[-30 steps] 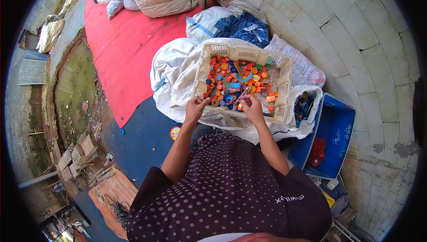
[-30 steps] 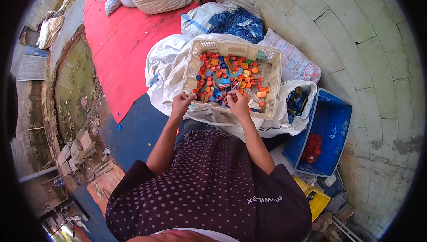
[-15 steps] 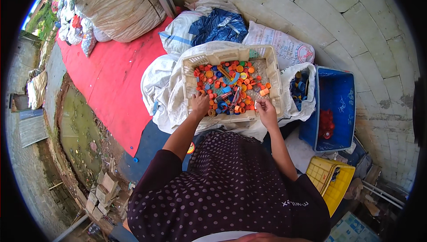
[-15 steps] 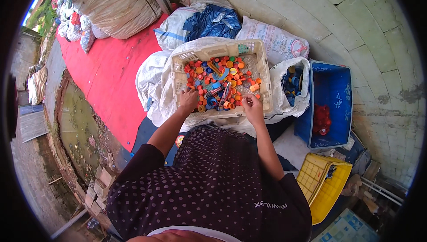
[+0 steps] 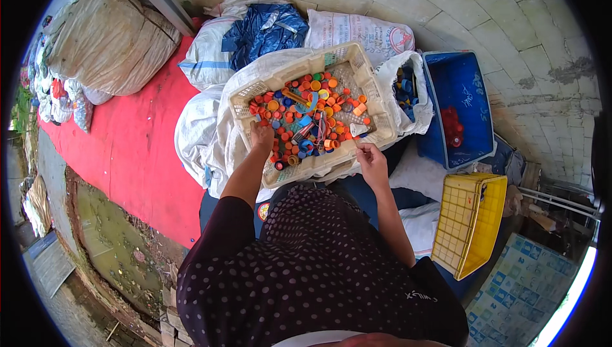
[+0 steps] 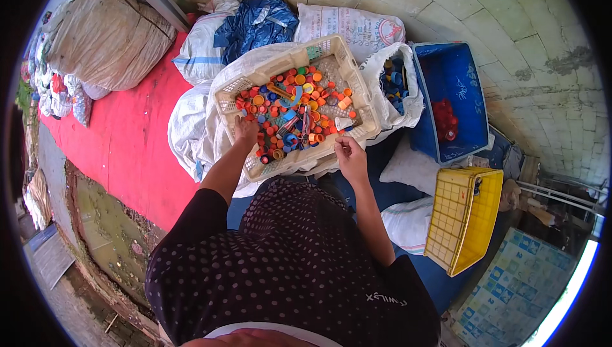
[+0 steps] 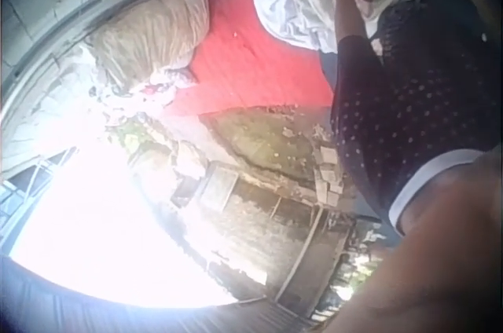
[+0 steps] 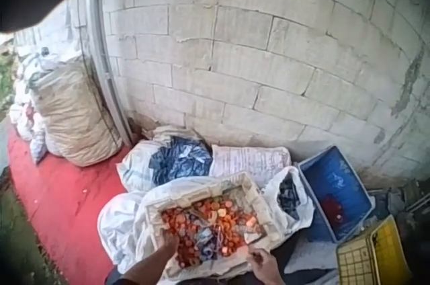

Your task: The recorder is sorting plastic bottle caps by color into different containers.

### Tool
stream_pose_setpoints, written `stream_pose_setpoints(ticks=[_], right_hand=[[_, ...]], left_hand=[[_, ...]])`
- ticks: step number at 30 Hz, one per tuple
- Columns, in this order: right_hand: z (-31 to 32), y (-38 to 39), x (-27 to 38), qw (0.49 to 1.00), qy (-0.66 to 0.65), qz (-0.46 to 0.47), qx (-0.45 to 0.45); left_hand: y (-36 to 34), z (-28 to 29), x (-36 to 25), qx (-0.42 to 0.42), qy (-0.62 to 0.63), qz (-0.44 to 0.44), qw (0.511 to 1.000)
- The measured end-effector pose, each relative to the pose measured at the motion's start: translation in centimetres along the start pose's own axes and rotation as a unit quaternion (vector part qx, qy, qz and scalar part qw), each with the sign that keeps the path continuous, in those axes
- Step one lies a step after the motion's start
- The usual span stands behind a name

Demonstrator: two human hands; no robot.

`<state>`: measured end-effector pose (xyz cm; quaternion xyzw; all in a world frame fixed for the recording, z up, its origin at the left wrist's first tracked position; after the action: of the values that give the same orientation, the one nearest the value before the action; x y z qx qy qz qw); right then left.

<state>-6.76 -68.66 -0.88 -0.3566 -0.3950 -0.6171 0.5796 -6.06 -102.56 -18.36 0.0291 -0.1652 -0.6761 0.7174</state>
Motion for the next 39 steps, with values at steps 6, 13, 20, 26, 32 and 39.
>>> stream_pose_setpoints(ticks=[6,13,20,26,32,39], right_hand=[[-0.7,-0.5,0.1,1.0,-0.013,-0.019,0.013],[-4.0,-3.5,3.1,0.981,0.061,0.02,0.182],[-10.0,-3.7,4.9,0.914,-0.04,-0.069,0.399],[-11.4,-3.9,6.1,0.885,-0.054,-0.114,0.447],[-13.0,-3.0,6.6,0.88,-0.089,-0.084,0.459],[-13.4,-7.2,7.7,0.86,-0.001,-0.007,0.51]], left_hand=[[1.1,2.7,0.2,0.013,0.108,0.016,0.994],[5.6,11.9,-0.8,-0.049,0.589,0.036,0.806],[9.7,19.0,-3.4,-0.311,0.551,-0.027,0.774],[13.1,20.0,-3.1,-0.366,0.586,0.092,0.717],[14.2,17.8,-3.5,-0.353,0.599,0.167,0.699],[15.7,19.0,-3.0,-0.333,0.61,0.268,0.667]])
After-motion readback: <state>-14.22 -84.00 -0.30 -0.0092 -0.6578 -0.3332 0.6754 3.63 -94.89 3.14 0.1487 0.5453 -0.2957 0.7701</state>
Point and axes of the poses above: each hand's wrist, its own y-axis away from the middle knuckle, its own z-axis out of the back of the hand, x = y × z, the point moved 4 cm from there along -y, towards the middle knuckle, and after that the axes turned 10 degrees about -x, right-handed, at the moved point
